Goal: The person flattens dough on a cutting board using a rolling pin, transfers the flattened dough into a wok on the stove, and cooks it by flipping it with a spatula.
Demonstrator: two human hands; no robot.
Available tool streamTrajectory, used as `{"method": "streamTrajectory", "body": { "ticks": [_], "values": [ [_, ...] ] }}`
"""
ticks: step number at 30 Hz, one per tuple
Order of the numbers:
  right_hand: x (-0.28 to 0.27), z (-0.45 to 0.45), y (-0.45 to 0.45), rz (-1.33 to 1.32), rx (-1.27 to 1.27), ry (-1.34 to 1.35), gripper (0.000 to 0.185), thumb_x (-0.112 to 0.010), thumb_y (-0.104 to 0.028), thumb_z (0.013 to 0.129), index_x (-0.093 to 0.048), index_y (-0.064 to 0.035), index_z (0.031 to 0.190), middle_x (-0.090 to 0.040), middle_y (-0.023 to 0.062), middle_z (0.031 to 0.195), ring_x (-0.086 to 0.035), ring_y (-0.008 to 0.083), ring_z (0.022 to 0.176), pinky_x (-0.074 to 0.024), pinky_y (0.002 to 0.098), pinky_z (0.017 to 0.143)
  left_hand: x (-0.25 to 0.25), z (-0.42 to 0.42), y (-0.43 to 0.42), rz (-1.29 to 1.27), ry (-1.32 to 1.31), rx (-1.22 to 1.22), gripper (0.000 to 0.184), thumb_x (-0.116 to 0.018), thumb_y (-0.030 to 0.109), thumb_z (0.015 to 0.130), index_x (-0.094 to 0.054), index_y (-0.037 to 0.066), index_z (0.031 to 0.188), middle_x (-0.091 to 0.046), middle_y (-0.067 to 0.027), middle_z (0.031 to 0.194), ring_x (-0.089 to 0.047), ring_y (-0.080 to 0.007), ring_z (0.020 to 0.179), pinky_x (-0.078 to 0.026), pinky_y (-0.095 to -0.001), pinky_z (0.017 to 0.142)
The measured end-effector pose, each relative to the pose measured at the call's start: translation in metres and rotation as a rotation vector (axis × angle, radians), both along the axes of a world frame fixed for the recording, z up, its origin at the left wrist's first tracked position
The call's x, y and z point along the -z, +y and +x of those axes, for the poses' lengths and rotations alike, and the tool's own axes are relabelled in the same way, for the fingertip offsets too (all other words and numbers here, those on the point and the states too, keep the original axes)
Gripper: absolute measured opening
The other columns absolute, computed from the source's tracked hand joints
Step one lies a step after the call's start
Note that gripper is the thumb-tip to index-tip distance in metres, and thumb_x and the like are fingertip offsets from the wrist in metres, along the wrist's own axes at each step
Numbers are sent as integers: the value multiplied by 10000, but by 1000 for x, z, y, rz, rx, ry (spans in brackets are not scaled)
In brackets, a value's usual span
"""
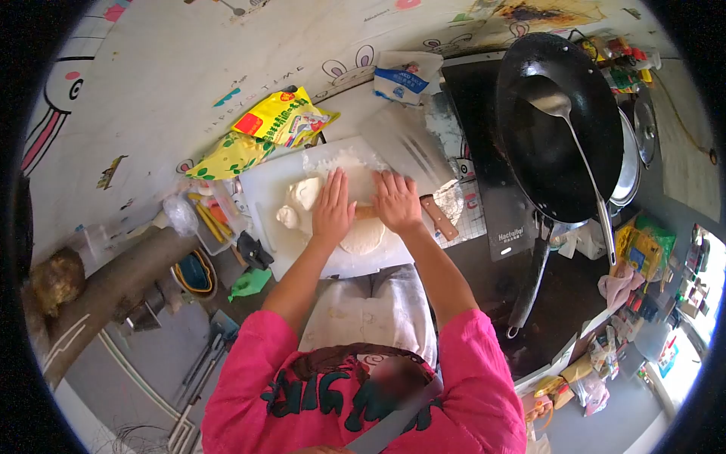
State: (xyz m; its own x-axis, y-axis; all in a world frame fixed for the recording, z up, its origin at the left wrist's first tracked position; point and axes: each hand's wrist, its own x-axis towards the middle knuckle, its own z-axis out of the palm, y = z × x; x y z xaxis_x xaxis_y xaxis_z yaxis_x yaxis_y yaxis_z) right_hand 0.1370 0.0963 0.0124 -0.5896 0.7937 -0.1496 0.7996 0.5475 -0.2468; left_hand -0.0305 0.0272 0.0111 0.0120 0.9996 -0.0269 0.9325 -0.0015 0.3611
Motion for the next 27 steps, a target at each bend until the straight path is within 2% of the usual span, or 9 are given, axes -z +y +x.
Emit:
{"method": "streamTrajectory", "body": {
  "ticks": [7,11,17,18,21,22,25,26,27],
  "values": [
    [-4,5,-5,2,-40,-45,636,-545,-414,842,-390,-86,1364,-436,70,1345,-376,213,1271,-265,454,1040,3,5,-9,-35,-3,7,716,-621,260,802,-336,-21,1397,-286,-163,1491,-294,-294,1374,-302,-427,1082],
    [1,25,-51,-1,-53,-8,765,-543,-473,833,-315,-23,1408,-334,107,1454,-263,252,1373,-173,499,1113,5,19,-52,-35,-80,-9,751,-627,271,801,-303,-25,1410,-264,-193,1494,-271,-325,1383,-270,-442,1096],
    [-8,40,-110,-166,38,-1,840,-598,-470,810,-264,-5,1425,-286,134,1483,-253,280,1379,-188,480,1114,-6,34,-92,-80,-39,50,857,-691,239,756,-233,-3,1439,-218,-247,1493,-245,-381,1381,-228,-485,1099],
    [-12,41,-113,-181,79,96,849,-673,-384,765,-277,-1,1410,-312,145,1461,-285,293,1359,-229,473,1090,-7,31,-91,-78,-54,99,775,-693,226,753,-305,22,1393,-290,-205,1447,-290,-351,1353,-245,-485,1084],
    [-15,41,-111,-102,119,199,683,-699,-253,744,-394,-8,1303,-454,137,1320,-415,306,1243,-324,462,1008,-1,18,-71,-76,-102,250,547,-700,187,744,-523,98,1254,-508,-78,1307,-424,-261,1271,-295,-483,1038],
    [-10,43,-108,-109,126,192,609,-694,-221,741,-424,-18,1248,-487,130,1243,-451,306,1178,-350,455,968,-1,14,-63,52,-131,293,350,-680,171,756,-618,116,1096,-616,-24,1122,-540,-214,1117,-379,-436,966],
    [0,48,-105,-117,136,178,407,-665,-161,754,-499,-42,1106,-557,109,1046,-531,293,1008,-413,423,867,-4,0,-42,-85,-227,453,307,-675,185,759,-640,99,1052,-653,-41,1038,-595,-222,1008,-439,-386,898],
    [0,50,-104,-105,128,179,351,-646,-167,772,-514,-46,1074,-560,103,1001,-539,282,970,-423,405,846,-6,-3,-36,-76,-269,463,254,-657,177,781,-651,69,1012,-671,-79,929,-629,-253,876,-490,-372,782],
    [-3,52,-105,-96,121,178,297,-626,-173,790,-529,-50,1042,-563,97,957,-547,270,932,-433,388,824,-8,-4,-34,-126,-338,407,246,-654,166,788,-646,59,1010,-668,-95,905,-630,-263,841,-493,-371,755]
  ]
}}
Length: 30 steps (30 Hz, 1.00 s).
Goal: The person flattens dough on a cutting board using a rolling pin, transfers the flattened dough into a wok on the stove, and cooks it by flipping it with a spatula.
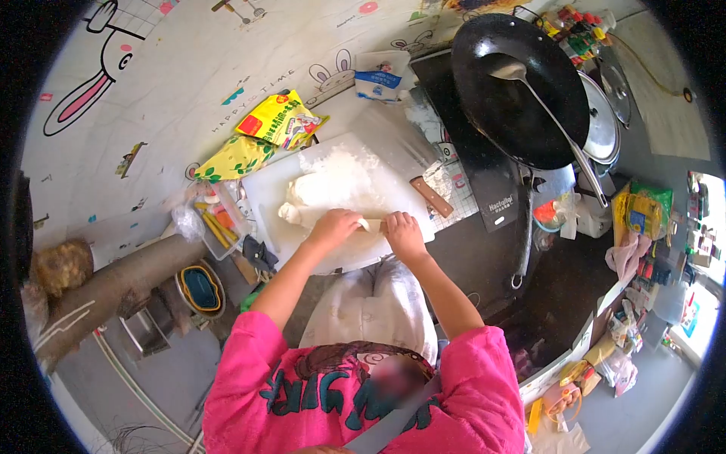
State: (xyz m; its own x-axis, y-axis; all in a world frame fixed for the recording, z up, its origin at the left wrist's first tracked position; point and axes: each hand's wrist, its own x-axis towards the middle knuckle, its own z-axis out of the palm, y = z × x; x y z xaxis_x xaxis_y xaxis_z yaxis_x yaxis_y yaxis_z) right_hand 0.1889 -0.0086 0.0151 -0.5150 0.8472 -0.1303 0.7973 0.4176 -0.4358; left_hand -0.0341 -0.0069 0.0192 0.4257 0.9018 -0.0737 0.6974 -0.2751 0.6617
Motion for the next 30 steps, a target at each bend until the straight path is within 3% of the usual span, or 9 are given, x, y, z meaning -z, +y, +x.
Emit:
{"method": "streamTrajectory", "body": {
  "ticks": [5,8,12,15,18,23,26,30],
  "values": [
    [-25,16,-15,80,-31,137,192,-602,-145,801,-575,-75,978,-581,63,951,-562,244,904,-432,368,813,-12,-5,9,-248,-302,-354,200,-646,126,817,-622,18,984,-650,-151,815,-620,-286,688,-488,-351,629],
    [-44,25,-24,105,-82,130,152,-590,-142,808,-592,-92,951,-582,49,950,-561,230,903,-428,359,815,-24,-13,12,-249,-229,-398,191,-667,126,809,-621,8,952,-643,-149,797,-612,-264,680,-477,-334,627],
    [-47,25,-38,70,-70,110,144,-588,-131,799,-599,-103,939,-586,35,953,-563,218,909,-427,352,815,-38,-17,22,-37,-235,-386,155,-683,81,793,-627,17,923,-620,-129,806,-595,-258,670,-474,-343,618],
    [-45,21,-42,54,-63,120,156,-605,-122,788,-602,-99,942,-590,36,952,-566,219,907,-431,355,806,-73,-19,42,149,-215,-343,140,-644,47,791,-615,29,927,-605,-119,873,-603,-292,795,-483,-388,681],
    [-46,14,-44,52,-68,139,159,-615,-123,785,-603,-96,941,-590,36,946,-569,220,901,-436,356,796,-85,-15,62,285,-113,-298,127,-642,60,781,-617,42,904,-592,-107,872,-602,-268,816,-489,-378,674],
    [-53,3,-36,41,-82,158,158,-625,-133,781,-603,-93,932,-588,34,937,-572,215,884,-444,356,786,-1,2,63,254,97,-183,60,-545,82,787,-596,50,788,-548,-103,804,-576,-289,791,-484,-412,659],
    [-47,5,-37,40,-101,170,158,-628,-134,778,-601,-96,930,-585,32,928,-573,211,880,-445,354,789,18,13,45,236,175,-53,51,-559,87,756,-595,52,761,-550,-100,808,-572,-283,799,-486,-412,673],
    [-48,9,-39,32,-132,149,157,-624,-135,776,-598,-97,927,-581,31,913,-572,209,870,-445,349,784,24,28,8,144,52,11,49,-561,90,756,-593,53,761,-550,-99,807,-570,-285,792,-487,-420,694]
  ]
}}
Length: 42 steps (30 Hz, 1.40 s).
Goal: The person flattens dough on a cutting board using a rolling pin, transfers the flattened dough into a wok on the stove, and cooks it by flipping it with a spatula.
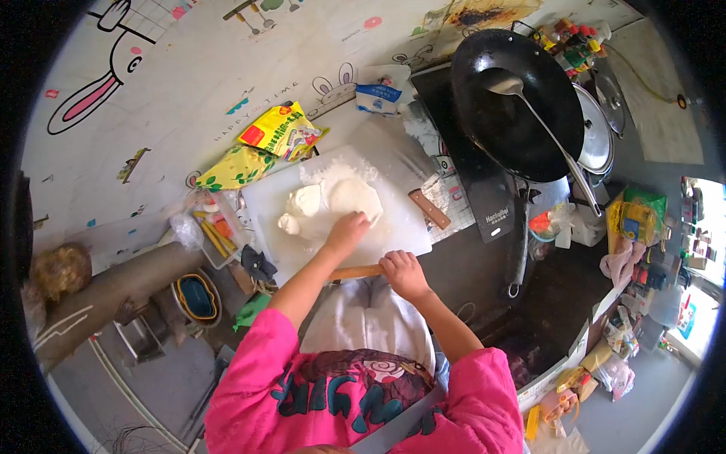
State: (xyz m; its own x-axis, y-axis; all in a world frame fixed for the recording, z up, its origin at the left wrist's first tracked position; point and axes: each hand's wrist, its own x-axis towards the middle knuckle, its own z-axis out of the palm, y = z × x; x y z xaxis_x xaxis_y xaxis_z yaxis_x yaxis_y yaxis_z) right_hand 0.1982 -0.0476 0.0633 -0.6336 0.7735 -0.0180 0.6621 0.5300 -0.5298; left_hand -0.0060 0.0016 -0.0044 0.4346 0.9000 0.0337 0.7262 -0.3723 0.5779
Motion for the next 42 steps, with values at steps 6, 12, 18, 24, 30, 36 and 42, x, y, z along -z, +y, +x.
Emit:
{"method": "streamTrajectory", "body": {
  "ticks": [6,12,18,24,30,36,42],
  "values": [
    [6,14,-5,-14,-53,-26,123,-596,-139,804,-592,-90,916,-577,30,903,-566,209,867,-440,348,781,-23,-6,-15,-10,-141,-315,298,-601,54,788,-576,25,1083,-566,-161,1078,-542,-348,1012,-465,-428,861],
    [7,13,-2,-26,-60,-25,123,-615,-137,806,-598,-90,919,-585,36,912,-570,214,875,-435,351,781,-17,1,25,-139,103,-665,551,-675,100,769,-456,9,1265,-531,-184,1102,-496,-353,1053,-423,-421,909],
    [1,3,4,-26,-50,-11,130,-583,-142,816,-591,-92,935,-580,40,920,-565,216,884,-435,357,800,-6,-10,11,-216,2,-701,256,-689,105,754,-580,16,967,-567,-180,915,-552,-345,898,-455,-418,786],
    [9,4,3,-38,-83,-15,155,-616,-151,798,-592,-92,939,-585,43,929,-567,224,882,-437,362,791,-12,-29,-48,-585,-429,-1053,198,-660,96,794,-502,-11,844,-566,-130,751,-603,-299,728,-476,-381,646],
    [11,4,11,-32,-148,-37,185,-622,-145,776,-586,-90,949,-575,46,938,-562,226,893,-433,363,804,-31,-33,-79,-176,14,-689,463,-682,110,748,-491,36,1163,-467,-187,1252,-445,-350,1175,-380,-462,930],
    [2,-4,28,-26,-170,-43,173,-605,-137,783,-586,-88,949,-572,47,940,-563,224,906,-430,362,813,-20,-1,-42,-144,202,-415,635,-620,244,812,-395,244,1406,-221,-117,1518,-195,-389,1389,-192,-616,1067],
    [9,3,30,-23,-211,-84,156,-599,-138,796,-594,-92,945,-577,46,936,-567,225,904,-429,369,819,-23,4,-53,-232,201,-334,571,-561,301,863,-392,266,1408,-210,-90,1533,-169,-367,1408,-154,-631,1071]
  ]
}}
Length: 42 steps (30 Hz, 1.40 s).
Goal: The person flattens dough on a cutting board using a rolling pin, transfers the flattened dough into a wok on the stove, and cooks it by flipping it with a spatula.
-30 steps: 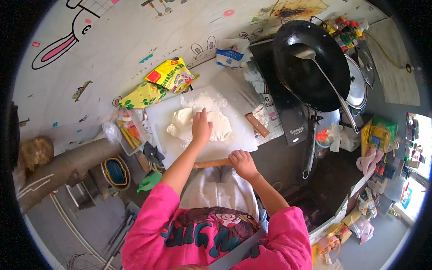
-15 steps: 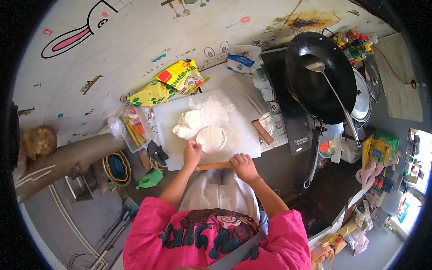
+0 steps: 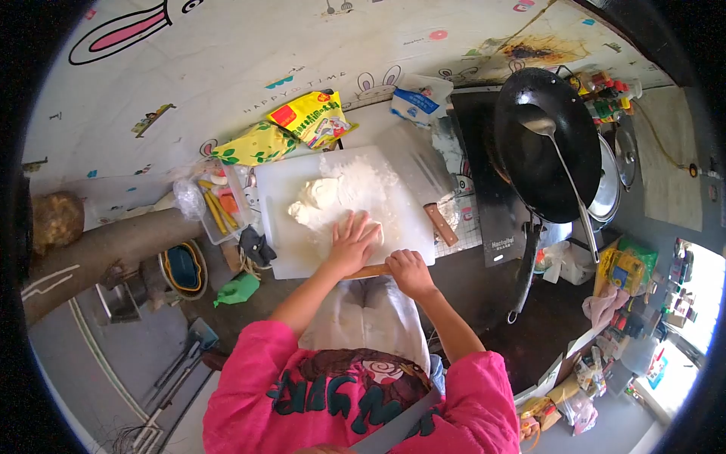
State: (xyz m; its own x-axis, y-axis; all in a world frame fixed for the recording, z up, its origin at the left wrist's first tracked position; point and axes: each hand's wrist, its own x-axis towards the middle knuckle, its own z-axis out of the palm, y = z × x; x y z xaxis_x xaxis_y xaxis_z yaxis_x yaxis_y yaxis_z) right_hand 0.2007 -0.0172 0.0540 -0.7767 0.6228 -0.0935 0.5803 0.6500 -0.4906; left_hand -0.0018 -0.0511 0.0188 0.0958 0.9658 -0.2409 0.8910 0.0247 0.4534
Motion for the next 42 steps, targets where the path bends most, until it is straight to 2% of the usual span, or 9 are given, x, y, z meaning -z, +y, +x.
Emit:
{"method": "streamTrajectory", "body": {
  "ticks": [2,7,12,13,16,21,28,35,42],
  "values": [
    [4,3,3,0,22,-11,159,-637,-149,786,-605,-99,933,-582,40,945,-566,219,911,-426,367,818,-5,-3,-4,-1,-63,-44,574,-554,302,870,-381,250,1415,-209,-91,1534,-172,-351,1412,-150,-626,1074],
    [14,-14,16,78,149,40,159,-636,-161,793,-607,-103,938,-581,41,944,-556,231,924,-416,375,827,-13,-13,-23,37,34,-190,653,-577,293,858,-338,58,1419,-231,-89,1531,-212,-275,1413,-148,-558,1107],
    [22,-30,26,62,198,-68,386,-655,-283,774,-546,-69,1075,-545,86,1046,-506,267,1028,-373,410,887,5,-14,-17,86,136,-178,697,-576,331,848,-316,73,1441,-237,-67,1534,-215,-240,1415,-124,-547,1113],
    [31,-32,29,66,213,-100,479,-637,-373,778,-546,-35,1106,-538,93,1071,-488,259,1044,-351,405,912,7,-15,-12,98,162,-175,705,-574,343,846,-312,78,1445,-238,-62,1534,-216,-232,1415,-120,-545,1114],
    [41,-40,49,121,258,-103,494,-641,-352,767,-529,-37,1131,-538,91,1077,-490,257,1051,-353,403,909,10,-24,12,154,208,-143,709,-562,365,846,-313,86,1448,-245,-50,1533,-227,-213,1411,-114,-537,1116],
    [49,-56,89,180,314,-50,314,-591,-264,780,-538,-76,1026,-526,79,1076,-490,244,1040,-346,409,909,20,-39,48,234,191,-32,736,-582,312,820,-295,67,1452,-272,-72,1520,-257,-238,1400,-113,-537,1112],
    [54,-72,125,228,359,-57,283,-578,-253,799,-532,-90,1026,-517,73,1090,-478,245,1049,-331,420,924,27,-45,76,312,238,-91,695,-588,271,836,-313,62,1439,-265,-60,1522,-268,-236,1396,-121,-528,1109],
    [46,-53,74,227,269,-146,412,-607,-290,802,-531,-70,1142,-522,75,1197,-458,237,1142,-300,447,967,16,-32,26,226,87,-22,700,-605,298,820,-347,25,1410,-303,-135,1491,-308,-267,1372,-278,-466,1087],
    [33,-25,11,43,176,-44,563,-673,-334,748,-484,-42,1191,-498,119,1182,-457,298,1130,-306,463,971,5,-10,-41,229,4,-19,672,-612,239,794,-380,14,1384,-375,-146,1442,-402,-300,1298,-325,-444,1039]
  ]
}}
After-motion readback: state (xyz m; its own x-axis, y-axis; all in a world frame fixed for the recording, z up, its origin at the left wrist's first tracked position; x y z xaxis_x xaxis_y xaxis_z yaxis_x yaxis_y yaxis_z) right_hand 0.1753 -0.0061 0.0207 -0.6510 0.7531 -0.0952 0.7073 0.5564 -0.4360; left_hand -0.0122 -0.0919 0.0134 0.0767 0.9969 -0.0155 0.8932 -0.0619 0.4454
